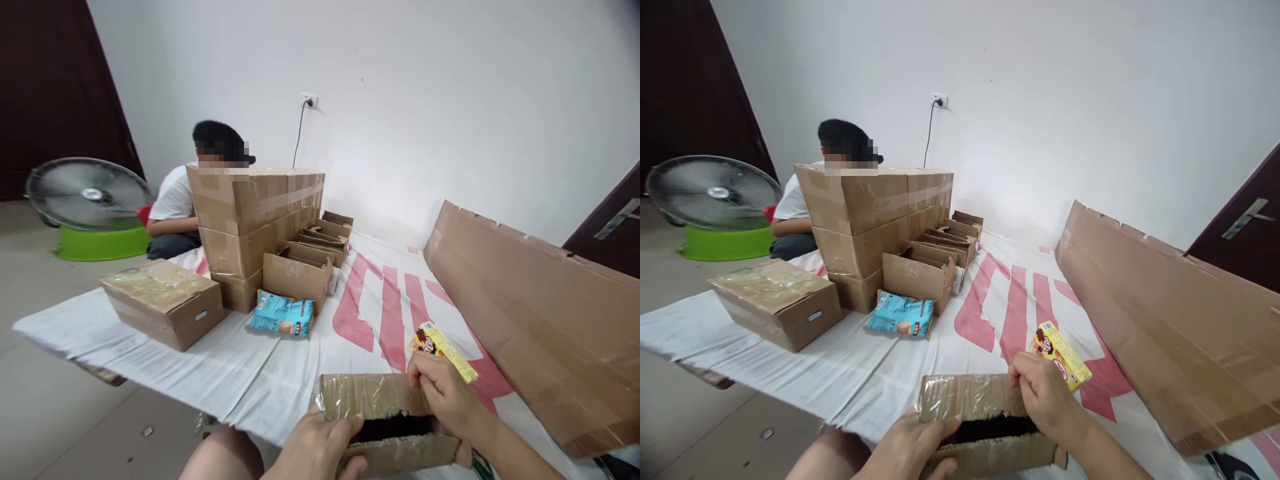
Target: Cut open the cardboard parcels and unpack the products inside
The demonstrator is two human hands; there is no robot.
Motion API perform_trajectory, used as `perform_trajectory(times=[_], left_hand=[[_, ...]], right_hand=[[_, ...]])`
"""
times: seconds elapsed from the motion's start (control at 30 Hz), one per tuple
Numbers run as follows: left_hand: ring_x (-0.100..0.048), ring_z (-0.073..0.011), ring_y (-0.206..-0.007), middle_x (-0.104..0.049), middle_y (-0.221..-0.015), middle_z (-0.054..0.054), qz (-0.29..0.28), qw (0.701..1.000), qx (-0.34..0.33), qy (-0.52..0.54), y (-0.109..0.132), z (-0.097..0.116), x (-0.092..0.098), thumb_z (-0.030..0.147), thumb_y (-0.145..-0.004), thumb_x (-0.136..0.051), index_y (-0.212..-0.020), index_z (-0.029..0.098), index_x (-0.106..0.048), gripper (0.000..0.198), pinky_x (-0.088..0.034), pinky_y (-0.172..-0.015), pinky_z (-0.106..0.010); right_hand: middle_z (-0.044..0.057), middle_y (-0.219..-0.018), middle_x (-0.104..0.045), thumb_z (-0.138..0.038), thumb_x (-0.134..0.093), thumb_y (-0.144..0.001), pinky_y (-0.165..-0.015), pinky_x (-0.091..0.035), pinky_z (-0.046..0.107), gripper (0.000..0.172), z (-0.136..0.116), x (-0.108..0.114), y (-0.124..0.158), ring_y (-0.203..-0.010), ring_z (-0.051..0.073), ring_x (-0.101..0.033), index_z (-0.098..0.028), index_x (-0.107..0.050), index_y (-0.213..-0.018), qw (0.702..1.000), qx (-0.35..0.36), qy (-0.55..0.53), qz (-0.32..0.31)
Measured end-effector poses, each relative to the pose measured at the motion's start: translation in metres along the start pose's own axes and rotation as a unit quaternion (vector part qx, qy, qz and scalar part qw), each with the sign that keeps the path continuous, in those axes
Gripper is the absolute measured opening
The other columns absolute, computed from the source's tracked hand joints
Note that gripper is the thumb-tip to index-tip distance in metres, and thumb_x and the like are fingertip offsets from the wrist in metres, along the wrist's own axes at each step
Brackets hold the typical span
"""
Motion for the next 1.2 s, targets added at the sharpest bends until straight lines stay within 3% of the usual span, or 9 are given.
perform_trajectory(times=[0.2, 0.4, 0.53, 0.6, 0.73, 0.83, 1.0, 1.2], left_hand=[[-0.073, -0.0233, -0.070, -0.076, -0.086, -0.003, 0.009, 1.000, 0.000, -0.015, 0.002, -0.001, -0.005, 0.018, -0.077, -0.058, -0.115, 0.018, -0.051, 0.038, -0.056, -0.069, -0.035], [-0.069, -0.0211, -0.062, -0.074, -0.079, -0.003, 0.043, 0.999, -0.004, 0.017, -0.004, -0.001, -0.002, 0.019, -0.077, -0.053, -0.109, 0.019, -0.053, 0.032, -0.053, -0.062, -0.032], [-0.068, -0.0220, -0.069, -0.072, -0.081, -0.004, 0.047, 0.998, 0.018, 0.046, -0.005, -0.007, -0.002, 0.021, -0.078, -0.052, -0.109, 0.021, -0.054, 0.031, -0.052, -0.065, -0.033], [-0.068, -0.0222, -0.074, -0.072, -0.085, -0.004, 0.043, 0.997, 0.033, 0.055, -0.005, -0.009, -0.001, 0.021, -0.079, -0.053, -0.110, 0.022, -0.055, 0.031, -0.052, -0.068, -0.033], [-0.068, -0.0223, -0.077, -0.073, -0.089, -0.005, 0.034, 0.997, 0.045, 0.059, -0.004, -0.012, -0.001, 0.021, -0.079, -0.052, -0.111, 0.022, -0.055, 0.032, -0.052, -0.068, -0.032], [-0.068, -0.0220, -0.074, -0.073, -0.085, -0.005, 0.040, 0.997, 0.031, 0.055, -0.004, -0.012, -0.004, 0.021, -0.079, -0.050, -0.110, 0.021, -0.055, 0.031, -0.052, -0.068, -0.033], [-0.068, -0.0220, -0.070, -0.073, -0.080, -0.005, 0.057, 0.997, 0.018, 0.048, -0.004, -0.012, -0.007, 0.022, -0.079, -0.049, -0.108, 0.020, -0.055, 0.029, -0.052, -0.067, -0.033], [-0.070, -0.0226, -0.069, -0.074, -0.081, -0.005, 0.058, 0.997, 0.024, 0.045, -0.005, -0.013, -0.006, 0.022, -0.079, -0.050, -0.107, 0.021, -0.054, 0.028, -0.051, -0.066, -0.033]], right_hand=[[0.000, -0.073, -0.058, -0.008, -0.035, -0.083, -0.065, -0.040, 0.029, 0.023, -0.009, 0.000, -0.009, -0.068, 0.015, -0.054, -0.022, -0.050, -0.073, 1.000, 0.001, 0.007, -0.029], [0.006, -0.097, -0.064, -0.020, -0.039, -0.092, -0.077, -0.044, 0.035, 0.019, -0.007, 0.002, -0.006, -0.089, 0.021, -0.059, -0.023, -0.056, -0.097, 1.000, -0.020, -0.004, 0.008], [0.004, -0.090, -0.062, -0.031, -0.044, -0.092, -0.080, -0.043, 0.036, 0.016, 0.007, 0.006, -0.005, -0.087, 0.020, -0.057, -0.023, -0.058, -0.091, 0.991, -0.067, -0.118, 0.009], [0.001, -0.085, -0.060, -0.039, -0.049, -0.091, -0.078, -0.043, 0.034, 0.019, 0.014, 0.010, -0.007, -0.083, 0.018, -0.056, -0.022, -0.059, -0.091, 0.965, -0.111, -0.239, 0.009], [-0.001, -0.085, -0.059, -0.047, -0.061, -0.086, -0.080, -0.045, 0.033, 0.025, 0.012, 0.010, -0.008, -0.081, 0.015, -0.056, -0.023, -0.060, -0.092, 0.845, -0.194, -0.499, -0.009], [0.000, -0.085, -0.061, -0.046, -0.066, -0.083, -0.082, -0.047, 0.036, 0.025, 0.005, 0.001, -0.009, -0.080, 0.014, -0.057, -0.022, -0.062, -0.092, 0.778, -0.227, -0.584, -0.050], [0.000, -0.082, -0.063, -0.046, -0.072, -0.078, -0.082, -0.049, 0.040, 0.028, 0.004, -0.014, -0.008, -0.077, 0.014, -0.059, -0.021, -0.064, -0.088, 0.734, -0.260, -0.627, -0.039], [-0.001, -0.078, -0.064, -0.050, -0.075, -0.073, -0.082, -0.050, 0.039, 0.033, 0.001, -0.020, -0.006, -0.076, 0.015, -0.060, -0.021, -0.065, -0.087, 0.722, -0.261, -0.640, -0.025]])
Point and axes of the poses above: each hand's wrist, its own y-axis away from the middle knuckle, its own x-axis out of the back of the hand, z = x × y, the point moved 6 cm from there along -y, towards the middle knuckle
